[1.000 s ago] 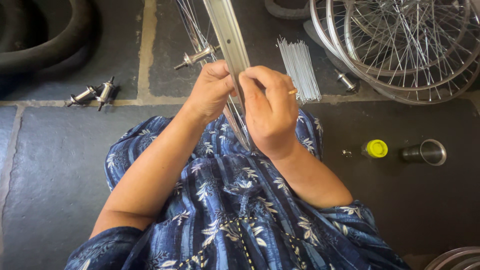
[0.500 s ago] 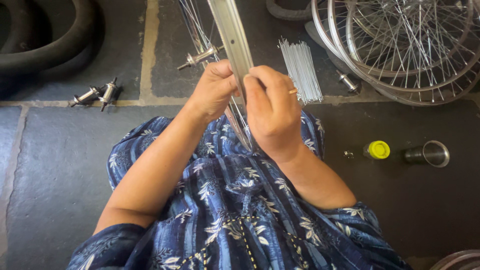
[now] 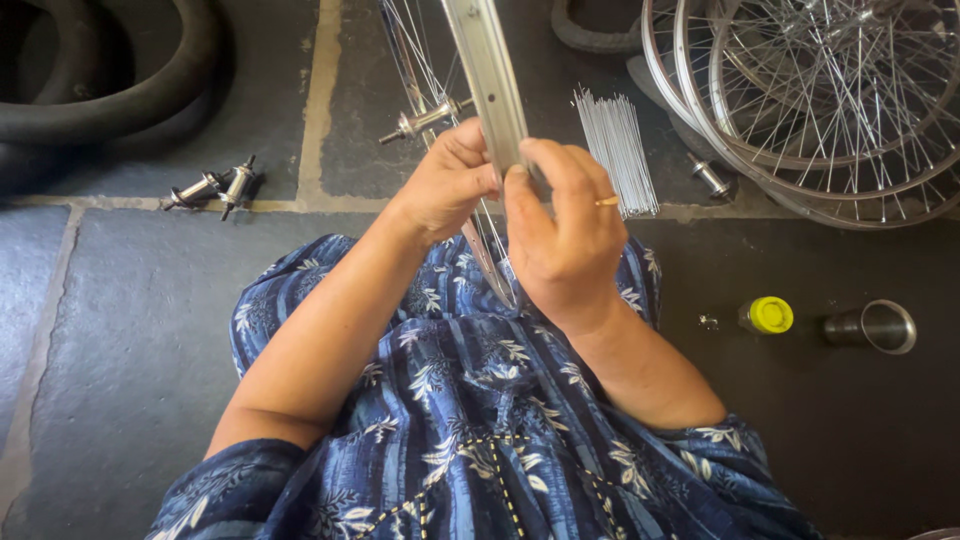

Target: The person sits on the floor with a bicycle rim across their lap and laces spokes into it, threading each spoke through the hub flange and seating its end into the rim eyelets one at a time, taking new spokes from a bundle on the floor.

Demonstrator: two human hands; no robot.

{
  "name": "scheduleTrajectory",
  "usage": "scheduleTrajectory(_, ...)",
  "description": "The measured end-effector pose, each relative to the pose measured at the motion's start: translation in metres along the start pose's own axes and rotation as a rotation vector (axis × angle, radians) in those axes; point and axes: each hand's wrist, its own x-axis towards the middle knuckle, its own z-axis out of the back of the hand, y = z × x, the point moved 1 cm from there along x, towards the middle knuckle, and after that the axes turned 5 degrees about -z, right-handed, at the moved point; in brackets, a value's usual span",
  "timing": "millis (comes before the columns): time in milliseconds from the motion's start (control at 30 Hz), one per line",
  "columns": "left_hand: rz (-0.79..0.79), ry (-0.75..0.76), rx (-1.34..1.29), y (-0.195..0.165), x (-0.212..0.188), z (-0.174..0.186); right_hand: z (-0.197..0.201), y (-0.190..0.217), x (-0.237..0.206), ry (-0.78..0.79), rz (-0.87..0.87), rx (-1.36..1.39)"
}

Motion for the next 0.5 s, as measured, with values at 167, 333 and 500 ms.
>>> scheduleTrajectory(167, -0.007, -0.044, 0.034, 0.008, 0.001, 0.001, -0.003, -0.008, -0.007, -0.011, -0.077, 0.086)
scheduleTrajectory(333, 0.024, -0.032, 0.09, 0.002, 0.0, -0.004, -0.009, -0.013, -0.016, -0.009, -0.145, 0.215)
scheduleTrajectory(500, -0.003, 0.029, 0.037, -0.003, -0.001, -0.006, -0.009, -0.014, -0.02, -0.01, -0.124, 0.209)
